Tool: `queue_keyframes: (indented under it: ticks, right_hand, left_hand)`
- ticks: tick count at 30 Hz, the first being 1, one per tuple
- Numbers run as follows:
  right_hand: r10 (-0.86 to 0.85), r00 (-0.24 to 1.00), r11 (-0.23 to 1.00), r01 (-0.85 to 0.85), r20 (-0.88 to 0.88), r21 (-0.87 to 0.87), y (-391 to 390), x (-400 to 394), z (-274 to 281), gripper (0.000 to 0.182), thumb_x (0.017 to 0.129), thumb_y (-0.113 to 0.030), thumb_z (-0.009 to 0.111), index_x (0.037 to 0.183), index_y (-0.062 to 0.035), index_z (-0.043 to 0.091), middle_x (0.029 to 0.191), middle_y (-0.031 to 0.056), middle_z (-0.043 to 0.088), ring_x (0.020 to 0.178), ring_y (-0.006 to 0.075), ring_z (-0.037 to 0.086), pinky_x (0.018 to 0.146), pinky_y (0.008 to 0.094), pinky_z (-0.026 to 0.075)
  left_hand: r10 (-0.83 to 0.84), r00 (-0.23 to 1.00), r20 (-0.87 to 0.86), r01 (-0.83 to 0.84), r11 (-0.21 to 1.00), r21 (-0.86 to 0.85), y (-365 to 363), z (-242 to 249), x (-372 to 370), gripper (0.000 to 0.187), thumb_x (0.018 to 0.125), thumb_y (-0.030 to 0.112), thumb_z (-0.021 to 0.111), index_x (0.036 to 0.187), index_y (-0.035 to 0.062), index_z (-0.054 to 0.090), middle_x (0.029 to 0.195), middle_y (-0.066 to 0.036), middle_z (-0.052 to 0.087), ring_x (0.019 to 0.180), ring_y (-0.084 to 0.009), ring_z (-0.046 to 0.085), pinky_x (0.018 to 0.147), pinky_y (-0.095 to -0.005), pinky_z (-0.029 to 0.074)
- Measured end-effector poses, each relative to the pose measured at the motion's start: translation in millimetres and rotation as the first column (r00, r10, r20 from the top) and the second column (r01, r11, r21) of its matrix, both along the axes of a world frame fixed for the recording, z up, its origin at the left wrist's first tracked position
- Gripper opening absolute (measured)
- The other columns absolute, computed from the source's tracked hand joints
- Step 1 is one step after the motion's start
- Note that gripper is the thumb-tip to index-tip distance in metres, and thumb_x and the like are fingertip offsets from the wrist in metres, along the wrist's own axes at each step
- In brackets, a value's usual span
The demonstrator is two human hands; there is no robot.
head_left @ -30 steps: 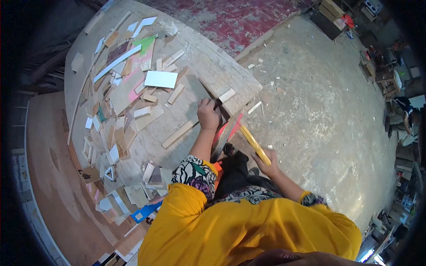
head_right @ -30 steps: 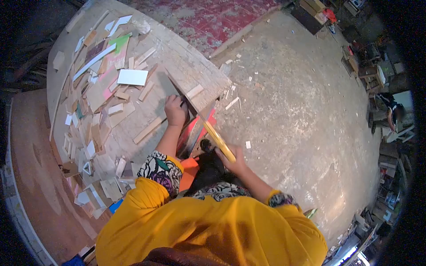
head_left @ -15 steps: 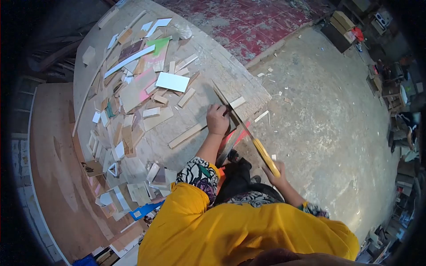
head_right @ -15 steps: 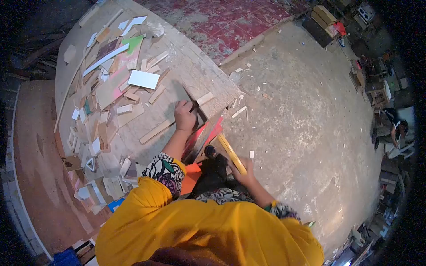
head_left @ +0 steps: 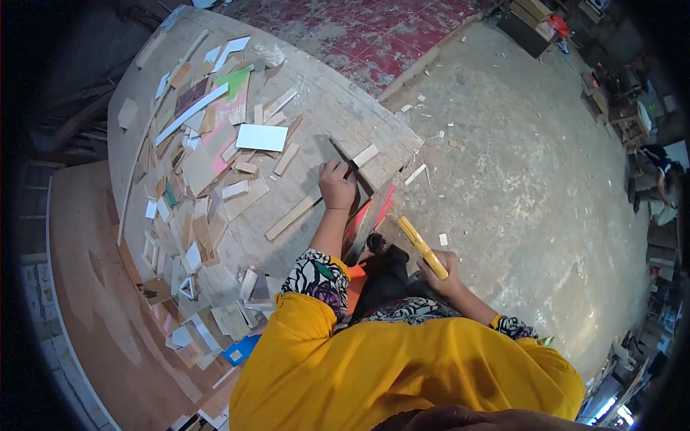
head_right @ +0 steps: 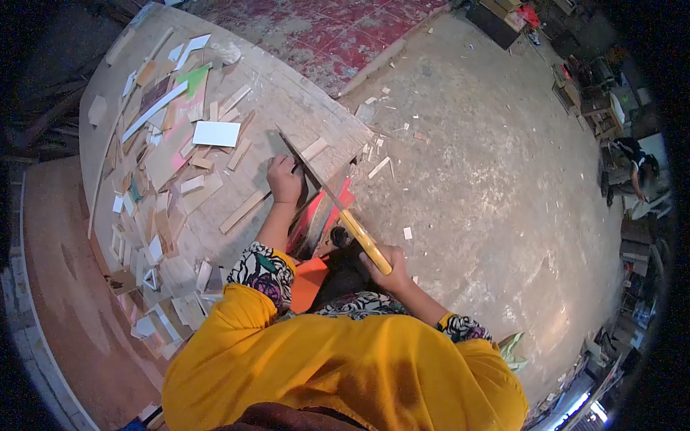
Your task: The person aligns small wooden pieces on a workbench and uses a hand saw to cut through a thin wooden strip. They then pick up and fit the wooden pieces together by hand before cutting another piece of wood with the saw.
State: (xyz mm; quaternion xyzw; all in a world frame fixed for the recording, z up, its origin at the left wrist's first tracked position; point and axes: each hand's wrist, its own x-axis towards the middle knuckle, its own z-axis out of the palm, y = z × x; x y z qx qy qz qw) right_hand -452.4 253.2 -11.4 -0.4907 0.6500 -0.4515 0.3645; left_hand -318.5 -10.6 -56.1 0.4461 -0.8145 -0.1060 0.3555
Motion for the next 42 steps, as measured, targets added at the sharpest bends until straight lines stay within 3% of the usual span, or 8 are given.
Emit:
queue_keyframes:
  ticks: [7, 17, 23, 25, 27, 28, 37, 42]
  right_hand:
    - [0.007, 1.000, 1.000, -0.007, 0.010, -0.006, -6.9, 6.5, 15.0, 0.011, 0.078, -0.010, 0.063, 0.073, -0.0029, 0.056, 0.060, 0.0159, 0.052, 0.052, 0.0348, 0.053, 0.049, 0.0360, 0.041]
    - [-0.131, 0.991, 0.989, 0.130, -0.005, -0.071, -19.4, 17.2, -5.4, 0.014, 0.078, -0.013, 0.064, 0.074, -0.0018, 0.056, 0.059, 0.0148, 0.051, 0.049, 0.0273, 0.051, 0.049, 0.0333, 0.040]
    - [-0.001, 0.996, 1.000, 0.002, 0.085, -0.013, -57.8, 5.3, -6.0, 0.017, 0.080, -0.015, 0.064, 0.074, -0.0007, 0.056, 0.058, 0.0126, 0.052, 0.050, 0.0196, 0.052, 0.050, 0.0340, 0.041]
    - [-0.057, 0.998, 0.998, 0.058, 0.022, -0.022, -28.8, 9.3, -3.2, 0.022, 0.077, -0.008, 0.065, 0.062, -0.0013, 0.051, 0.053, 0.0099, 0.044, 0.045, 0.0167, 0.043, 0.045, 0.0317, 0.035]
    - [-0.038, 0.999, 0.999, 0.038, 0.000, -0.039, -4.9, 6.4, 6.1, 0.021, 0.077, -0.007, 0.065, 0.062, -0.0012, 0.052, 0.053, 0.0099, 0.044, 0.046, 0.0177, 0.045, 0.045, 0.0313, 0.035]
    - [-0.007, 1.000, 1.000, 0.007, 0.001, 0.010, -4.4, 3.9, 6.2, 0.013, 0.079, -0.013, 0.064, 0.085, -0.0019, 0.063, 0.061, 0.0163, 0.055, 0.052, 0.0287, 0.056, 0.051, 0.0331, 0.043]
    - [0.005, 1.000, 1.000, -0.005, -0.015, -0.004, -50.6, 5.3, -3.7, 0.015, 0.080, -0.013, 0.063, 0.074, -0.0011, 0.056, 0.059, 0.0162, 0.053, 0.052, 0.0239, 0.055, 0.051, 0.0347, 0.042]
    - [0.010, 0.997, 0.998, -0.005, -0.078, 0.062, -11.1, 8.6, -2.4, 0.012, 0.077, -0.011, 0.064, 0.075, -0.0017, 0.057, 0.062, 0.0173, 0.054, 0.057, 0.0350, 0.056, 0.052, 0.0364, 0.043]
  left_hand:
    - [0.034, 0.999, -0.013, -0.034, 0.999, 0.012, -3.1, 0.9, 1.0, 0.012, 0.057, 0.004, 0.064, 0.067, 0.0050, 0.057, 0.073, -0.012, 0.052, 0.074, -0.0348, 0.050, 0.065, -0.0437, 0.043]
    - [-0.036, 0.999, 0.028, 0.035, 0.999, 0.030, 1.1, -4.3, 3.4, 0.016, 0.056, 0.006, 0.064, 0.071, 0.0038, 0.059, 0.075, -0.012, 0.053, 0.078, -0.0334, 0.051, 0.069, -0.0415, 0.043]
    - [0.009, 1.000, -0.012, -0.008, 1.000, 0.026, 0.2, -0.2, -0.1, 0.010, 0.060, 0.004, 0.061, 0.069, 0.0053, 0.059, 0.073, -0.012, 0.051, 0.077, -0.0335, 0.050, 0.069, -0.0418, 0.044]
    - [0.011, 0.999, 0.032, -0.012, 0.999, 0.035, -2.4, 0.6, 2.1, 0.019, 0.053, 0.003, 0.063, 0.071, 0.0036, 0.059, 0.075, -0.011, 0.053, 0.078, -0.0328, 0.051, 0.069, -0.0409, 0.044]
    - [-0.008, 1.000, -0.026, 0.009, 0.999, 0.045, -3.2, -1.2, 1.4, 0.013, 0.058, 0.002, 0.063, 0.068, 0.0053, 0.056, 0.076, -0.012, 0.053, 0.079, -0.0340, 0.050, 0.069, -0.0423, 0.044]
    - [-0.009, 1.000, -0.027, 0.011, 0.999, 0.049, -4.4, -0.8, 0.8, 0.013, 0.058, 0.002, 0.063, 0.068, 0.0053, 0.056, 0.076, -0.012, 0.053, 0.079, -0.0340, 0.050, 0.069, -0.0423, 0.044]
    - [0.008, 1.000, 0.010, -0.009, 0.997, 0.078, -6.1, 0.0, 1.7, 0.012, 0.060, 0.004, 0.058, 0.072, 0.0045, 0.059, 0.075, -0.013, 0.052, 0.077, -0.0347, 0.050, 0.069, -0.0429, 0.044]
    - [-0.005, 0.999, 0.040, 0.002, 0.998, 0.065, -7.4, -0.8, 4.4, 0.015, 0.057, 0.003, 0.060, 0.072, 0.0039, 0.060, 0.078, -0.013, 0.053, 0.078, -0.0341, 0.050, 0.069, -0.0423, 0.044]
